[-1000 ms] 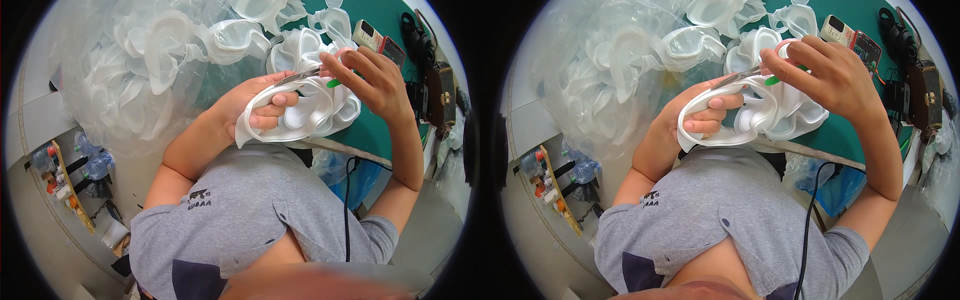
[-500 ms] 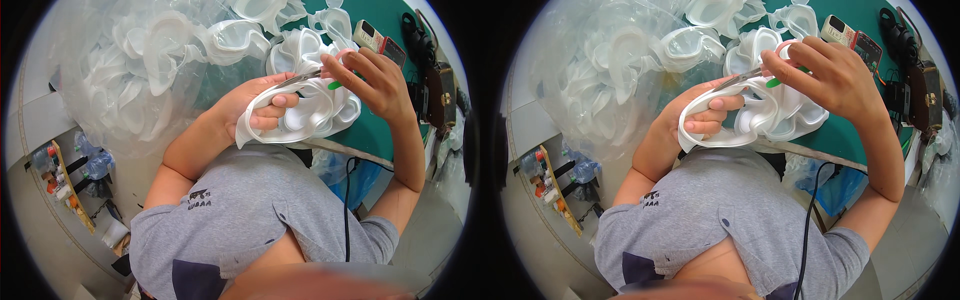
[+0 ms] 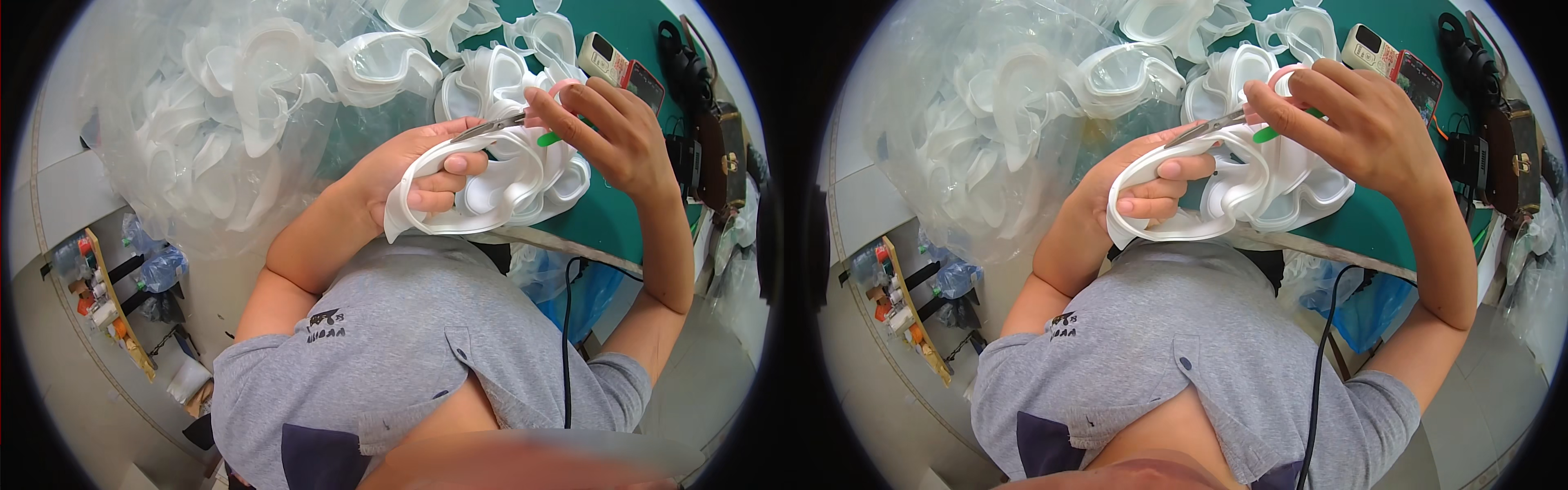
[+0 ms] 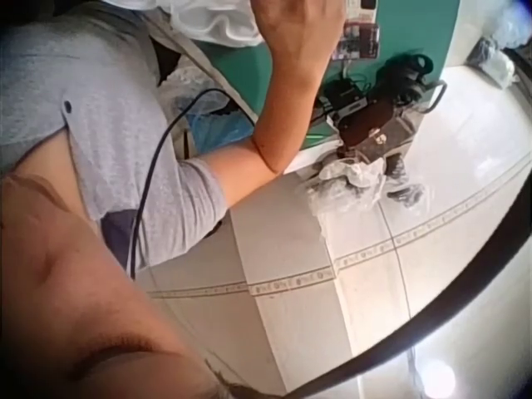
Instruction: Assembling white plastic toy components and trimming excess material using scissors and a pick tool.
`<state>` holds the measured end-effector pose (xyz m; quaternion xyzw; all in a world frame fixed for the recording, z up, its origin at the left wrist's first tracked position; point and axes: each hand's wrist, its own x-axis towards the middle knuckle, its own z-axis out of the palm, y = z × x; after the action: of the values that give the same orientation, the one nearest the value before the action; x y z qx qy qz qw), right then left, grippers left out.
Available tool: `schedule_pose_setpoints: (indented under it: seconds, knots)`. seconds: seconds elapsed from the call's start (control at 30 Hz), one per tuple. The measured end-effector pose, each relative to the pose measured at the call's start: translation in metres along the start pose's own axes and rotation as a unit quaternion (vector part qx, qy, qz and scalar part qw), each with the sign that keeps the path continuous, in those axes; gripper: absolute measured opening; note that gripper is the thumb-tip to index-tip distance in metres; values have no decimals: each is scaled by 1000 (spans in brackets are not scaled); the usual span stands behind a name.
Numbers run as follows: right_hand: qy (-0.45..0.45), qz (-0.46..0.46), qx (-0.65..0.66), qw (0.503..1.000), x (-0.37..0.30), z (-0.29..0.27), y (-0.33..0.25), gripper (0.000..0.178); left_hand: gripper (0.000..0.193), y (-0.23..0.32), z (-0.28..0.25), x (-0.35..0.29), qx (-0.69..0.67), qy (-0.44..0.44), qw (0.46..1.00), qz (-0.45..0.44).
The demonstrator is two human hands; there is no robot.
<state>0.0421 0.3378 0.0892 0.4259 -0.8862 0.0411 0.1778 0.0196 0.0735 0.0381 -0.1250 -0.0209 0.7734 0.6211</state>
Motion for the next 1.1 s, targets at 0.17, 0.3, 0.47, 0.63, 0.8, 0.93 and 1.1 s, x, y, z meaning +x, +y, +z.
schedule_pose_setpoints:
  seconds: [0.17,0.3,0.47,0.63,0.8,0.93,1.1]
  knots:
    - [5,-4,-10,1000,0,0,-1,59,33,-1,1,0,4,-1,1000,4]
    - [6,-7,-15,1000,2,0,-2,59,33,-1,1,0,12,1,1000,6]
    - [12,-8,-8,1000,3,3,-2,60,34,-1,2,-1,16,8,1000,8]
    - [15,-7,4,1000,6,3,-3,60,35,0,2,-1,17,4,1000,4]
    - [14,-14,6,1000,6,5,-4,62,36,-2,7,-1,17,11,1000,9]
    - [16,-20,2,1000,9,6,-4,63,37,-2,6,-1,14,10,1000,15]
    - [21,-16,9,1000,8,8,-3,63,37,-1,6,-1,14,9,1000,11]
